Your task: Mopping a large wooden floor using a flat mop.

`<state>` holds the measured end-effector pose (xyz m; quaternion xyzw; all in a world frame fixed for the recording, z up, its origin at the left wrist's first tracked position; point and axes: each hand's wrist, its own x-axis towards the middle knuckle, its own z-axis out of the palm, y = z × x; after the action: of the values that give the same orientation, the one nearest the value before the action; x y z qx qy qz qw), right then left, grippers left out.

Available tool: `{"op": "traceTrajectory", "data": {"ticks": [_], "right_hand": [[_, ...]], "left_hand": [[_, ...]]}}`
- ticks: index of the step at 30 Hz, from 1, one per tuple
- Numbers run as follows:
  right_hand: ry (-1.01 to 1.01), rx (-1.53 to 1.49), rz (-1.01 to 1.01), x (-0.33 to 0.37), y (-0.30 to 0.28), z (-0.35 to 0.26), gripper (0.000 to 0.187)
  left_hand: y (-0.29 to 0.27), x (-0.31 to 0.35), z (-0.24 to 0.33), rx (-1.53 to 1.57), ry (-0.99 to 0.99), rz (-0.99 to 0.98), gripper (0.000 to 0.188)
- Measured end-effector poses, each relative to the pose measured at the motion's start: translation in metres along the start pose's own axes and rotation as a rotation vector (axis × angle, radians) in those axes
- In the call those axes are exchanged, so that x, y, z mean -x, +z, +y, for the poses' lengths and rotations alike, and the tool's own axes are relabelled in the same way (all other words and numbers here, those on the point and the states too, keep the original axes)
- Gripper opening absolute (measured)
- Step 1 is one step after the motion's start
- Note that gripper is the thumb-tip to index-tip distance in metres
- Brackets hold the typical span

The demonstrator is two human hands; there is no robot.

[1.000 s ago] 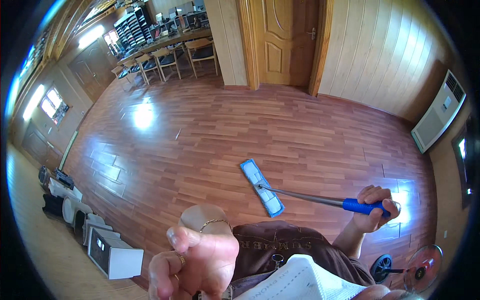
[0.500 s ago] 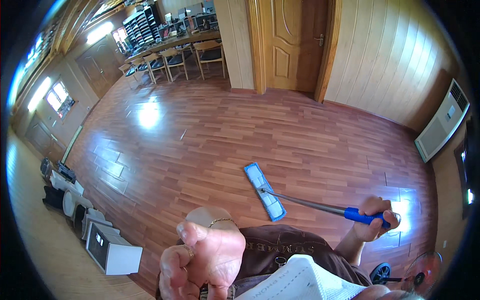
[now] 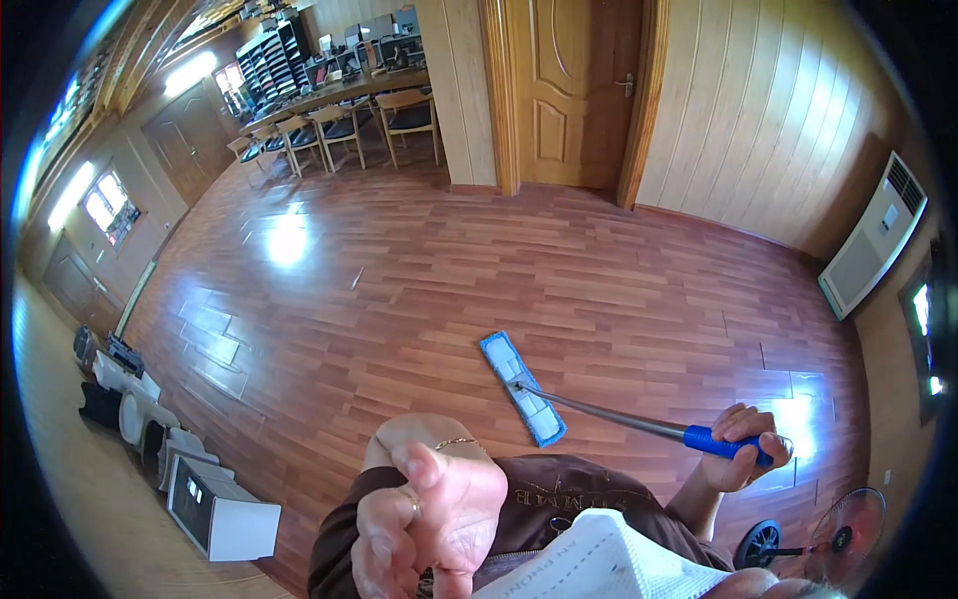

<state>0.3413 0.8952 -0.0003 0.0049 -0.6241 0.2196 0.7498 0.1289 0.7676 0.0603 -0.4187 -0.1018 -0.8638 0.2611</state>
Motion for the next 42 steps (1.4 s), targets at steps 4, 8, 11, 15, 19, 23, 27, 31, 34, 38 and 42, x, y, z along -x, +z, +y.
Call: {"op": "traceTrajectory", "data": {"ticks": [4,8,11,15,19,23,27,31,34,38,42], "right_hand": [[0.007,-0.015,-0.028,0.007,-0.006,-0.009,0.032],[0.009,0.019,-0.1,0.013,-0.007,-0.01,0.048],[0.001,0.094,-0.156,0.014,-0.017,-0.023,0.043],[0.05,0.194,-0.233,0.008,-0.033,-0.042,0.044],[0.045,0.134,-0.362,0.014,-0.026,-0.05,0.041],[-0.013,0.26,-0.392,0.01,-0.027,-0.069,0.038],[0.056,0.28,-0.414,0.015,-0.013,-0.068,0.03],[0.17,0.108,-0.439,0.032,0.022,-0.055,0.028],[0.235,0.038,-0.521,0.044,0.055,-0.032,0.026],[0.352,-0.143,-0.655,0.066,0.095,0.003,0.013],[0.501,-0.303,-0.78,0.103,0.133,0.026,0.009]], "left_hand": [[-0.003,0.009,-0.027,0.235,0.15,-0.042,0.053],[-0.04,0.059,-0.07,0.122,-0.298,-0.703,0.044],[-0.082,0.171,-0.108,-0.018,-0.839,-1.518,0.072],[-0.117,0.263,-0.1,-0.244,-0.873,-2.062,0.074],[-0.141,0.315,-0.101,-0.316,-1.071,-1.72,0.023],[-0.147,0.315,-0.098,-0.161,-0.987,-1.753,0.024],[-0.165,0.302,-0.097,-0.181,-1.047,-1.786,0.022],[-0.209,0.277,-0.107,-0.253,-1.071,-1.788,0.02],[-0.255,0.26,-0.125,-0.339,-1.059,-1.718,0.019],[-0.345,0.258,-0.147,-0.503,-1.007,-1.636,0.025],[-0.424,0.226,-0.153,-0.747,-1.019,-1.74,0.026]]}}
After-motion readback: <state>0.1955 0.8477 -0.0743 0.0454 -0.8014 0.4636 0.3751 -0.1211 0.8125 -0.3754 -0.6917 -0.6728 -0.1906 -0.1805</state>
